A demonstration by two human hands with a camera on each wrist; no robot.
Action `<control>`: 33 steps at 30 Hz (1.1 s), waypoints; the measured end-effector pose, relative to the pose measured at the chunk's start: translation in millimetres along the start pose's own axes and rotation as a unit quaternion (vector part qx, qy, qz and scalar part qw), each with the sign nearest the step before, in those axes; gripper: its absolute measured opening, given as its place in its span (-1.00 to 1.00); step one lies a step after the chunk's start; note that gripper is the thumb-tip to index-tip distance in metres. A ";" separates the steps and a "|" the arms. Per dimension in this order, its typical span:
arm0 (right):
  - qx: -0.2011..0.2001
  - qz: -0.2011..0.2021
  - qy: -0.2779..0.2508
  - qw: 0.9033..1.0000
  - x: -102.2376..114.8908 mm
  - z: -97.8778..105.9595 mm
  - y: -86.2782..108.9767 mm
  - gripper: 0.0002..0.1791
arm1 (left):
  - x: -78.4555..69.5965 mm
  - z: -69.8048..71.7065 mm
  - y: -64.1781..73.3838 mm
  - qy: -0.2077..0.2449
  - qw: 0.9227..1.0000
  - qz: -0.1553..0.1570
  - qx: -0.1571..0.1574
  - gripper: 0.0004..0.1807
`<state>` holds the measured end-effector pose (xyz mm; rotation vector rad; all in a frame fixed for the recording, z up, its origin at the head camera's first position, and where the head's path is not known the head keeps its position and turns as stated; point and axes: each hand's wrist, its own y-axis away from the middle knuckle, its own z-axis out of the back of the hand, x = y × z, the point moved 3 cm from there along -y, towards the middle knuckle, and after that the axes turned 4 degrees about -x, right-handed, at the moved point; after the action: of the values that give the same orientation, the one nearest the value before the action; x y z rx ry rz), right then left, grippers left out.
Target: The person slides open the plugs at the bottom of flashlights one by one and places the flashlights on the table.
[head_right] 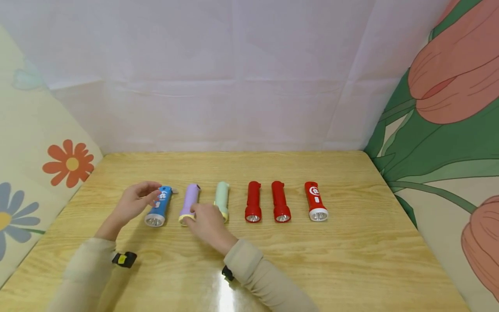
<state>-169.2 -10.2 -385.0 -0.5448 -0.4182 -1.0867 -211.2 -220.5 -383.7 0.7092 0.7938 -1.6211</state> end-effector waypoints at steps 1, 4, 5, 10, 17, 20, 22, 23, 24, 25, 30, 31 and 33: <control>0.002 -0.003 0.000 1.000 -1.3 0.0 -0.2 -0.74 | -0.5 -0.9 -0.3 0.002 1.000 0.000 0.002 -0.65; 0.004 -0.009 -0.007 1.000 -4.6 0.2 -0.8 -0.76 | -1.2 -3.6 -2.5 0.009 1.000 -0.009 0.008 -0.66; 0.005 -0.011 -0.011 1.000 -5.4 0.4 -0.9 -0.77 | -1.2 -4.6 -3.3 0.009 1.000 -0.014 0.009 -0.66; 0.011 -0.026 -0.036 0.999 -7.7 0.1 -1.5 -0.80 | 0.1 -11.8 -8.8 0.003 0.999 -0.040 0.014 -0.68; 0.020 -0.064 -0.060 0.996 -7.2 -4.1 -2.3 -0.67 | 1.8 -23.9 -19.3 -0.004 0.999 -0.041 0.015 -0.67; 0.030 -0.086 -0.060 0.994 -7.2 -8.5 -3.0 -0.65 | 3.7 -27.9 -23.1 -0.008 0.999 -0.038 0.026 -0.64; 0.036 -0.095 -0.055 0.993 -7.1 -11.6 -4.0 -0.65 | 5.1 -29.9 -25.5 -0.005 0.999 -0.034 0.038 -0.62; 0.038 -0.097 -0.054 0.993 -7.1 -13.0 -4.3 -0.66 | 6.1 -30.7 -26.7 -0.003 0.998 -0.032 0.045 -0.61; 0.040 -0.097 -0.053 0.993 -6.9 -14.3 -4.7 -0.67 | 6.5 -31.7 -28.0 0.001 0.998 -0.031 0.052 -0.60; 0.041 -0.096 -0.054 0.993 -6.8 -15.4 -5.1 -0.67 | 7.1 -32.4 -29.1 0.005 0.998 -0.029 0.058 -0.59; 0.036 -0.062 -0.042 0.997 -5.2 -18.6 -7.1 -0.67 | 8.3 -37.1 -35.1 0.010 0.997 -0.015 0.078 -0.56; 0.032 -0.055 -0.036 0.997 -5.0 -18.9 -7.5 -0.67 | 8.6 -38.3 -36.3 0.011 0.997 -0.012 0.080 -0.55; 0.027 -0.048 -0.025 0.998 -4.8 -19.2 -8.0 -0.67 | 8.3 -40.8 -38.3 0.011 0.996 -0.008 0.087 -0.55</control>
<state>-177.4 -21.2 -401.3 -0.5085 -0.5197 -1.1520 -249.0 -187.3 -409.6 0.8466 0.6804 -1.7128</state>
